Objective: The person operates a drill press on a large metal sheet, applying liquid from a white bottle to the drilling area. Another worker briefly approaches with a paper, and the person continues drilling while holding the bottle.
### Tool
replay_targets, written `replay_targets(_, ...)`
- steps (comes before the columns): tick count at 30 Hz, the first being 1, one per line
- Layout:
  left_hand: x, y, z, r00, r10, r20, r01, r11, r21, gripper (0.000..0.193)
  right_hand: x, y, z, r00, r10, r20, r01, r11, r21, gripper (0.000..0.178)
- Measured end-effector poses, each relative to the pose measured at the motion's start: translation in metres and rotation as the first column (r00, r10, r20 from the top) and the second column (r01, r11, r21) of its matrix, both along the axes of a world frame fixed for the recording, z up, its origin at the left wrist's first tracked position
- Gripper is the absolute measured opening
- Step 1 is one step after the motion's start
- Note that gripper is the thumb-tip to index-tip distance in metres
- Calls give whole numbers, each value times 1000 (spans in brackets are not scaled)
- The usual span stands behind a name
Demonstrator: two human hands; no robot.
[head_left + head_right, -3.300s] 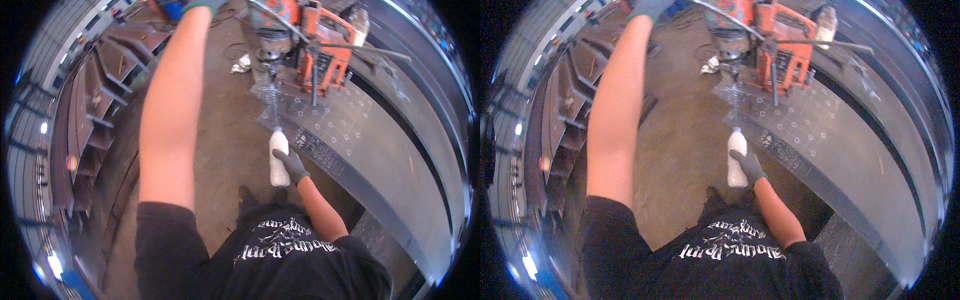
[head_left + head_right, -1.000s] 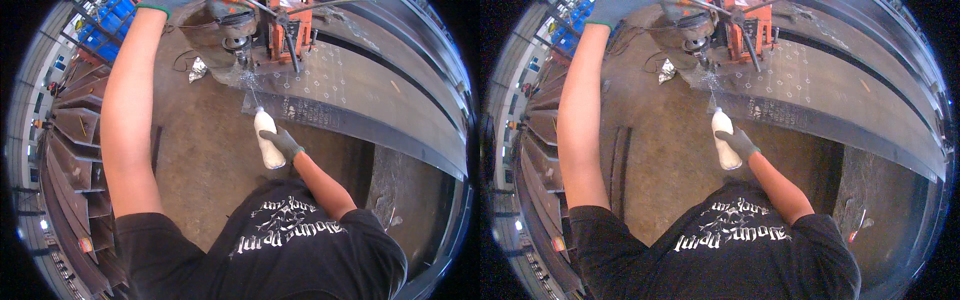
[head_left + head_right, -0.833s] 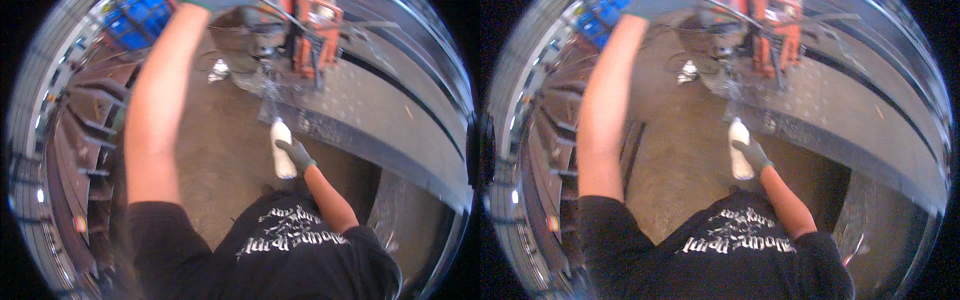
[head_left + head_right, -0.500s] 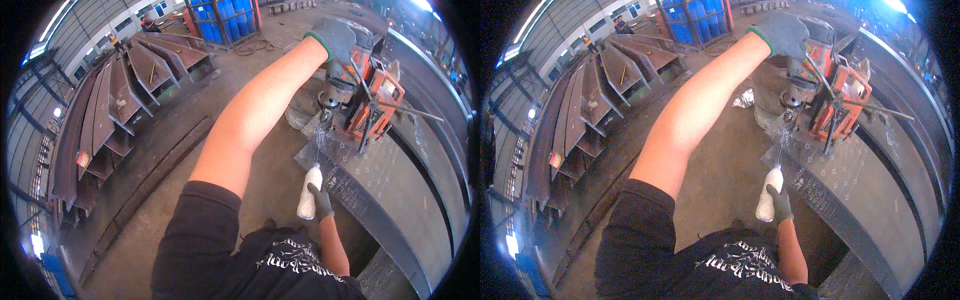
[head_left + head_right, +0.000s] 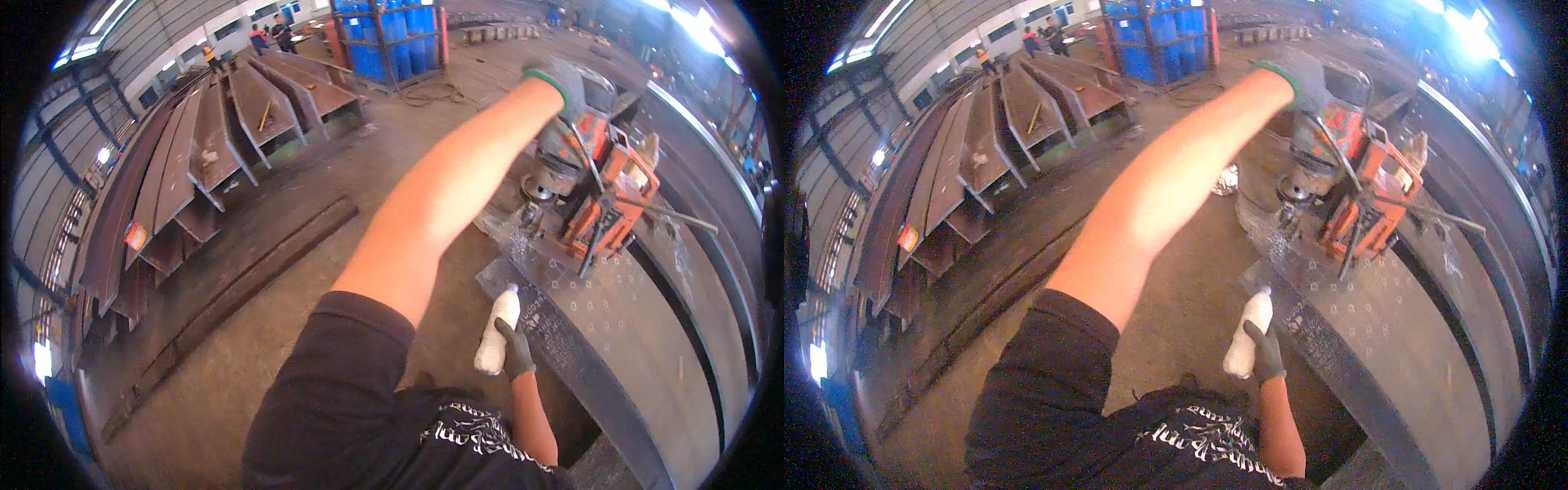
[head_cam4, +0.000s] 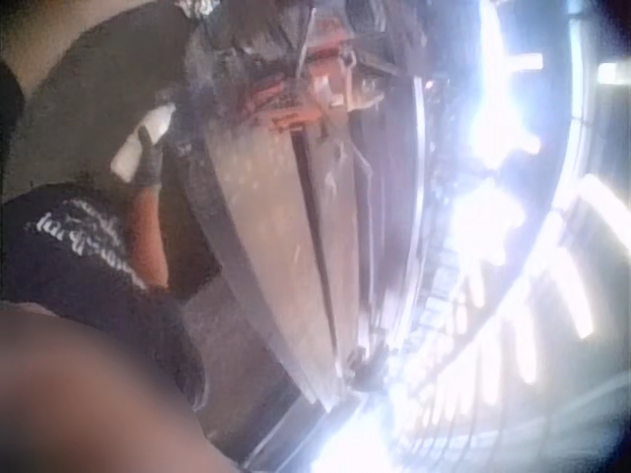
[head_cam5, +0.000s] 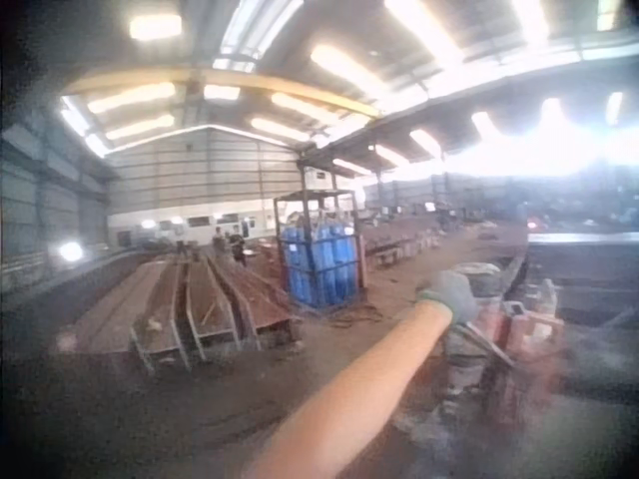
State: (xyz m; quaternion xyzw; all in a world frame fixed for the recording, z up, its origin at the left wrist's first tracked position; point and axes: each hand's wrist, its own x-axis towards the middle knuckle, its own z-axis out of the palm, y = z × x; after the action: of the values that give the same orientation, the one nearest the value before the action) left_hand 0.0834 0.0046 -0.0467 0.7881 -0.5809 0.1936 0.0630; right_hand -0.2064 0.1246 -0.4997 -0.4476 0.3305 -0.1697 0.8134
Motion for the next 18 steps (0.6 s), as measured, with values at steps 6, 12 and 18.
replay_targets(6,12,21,20,997,6,-83,8,987,163,50,2,-2,27,979,80,-186,-67,995,77,75)
replay_targets(12,12,-1,17,996,93,-7,-90,982,163,63,-9,-11,24,971,56,-233,-64,998,-28,72)
replay_targets(18,18,-11,26,997,59,-53,-58,998,30,67,-2,-10,27,976,60,-212,-59,998,10,68)
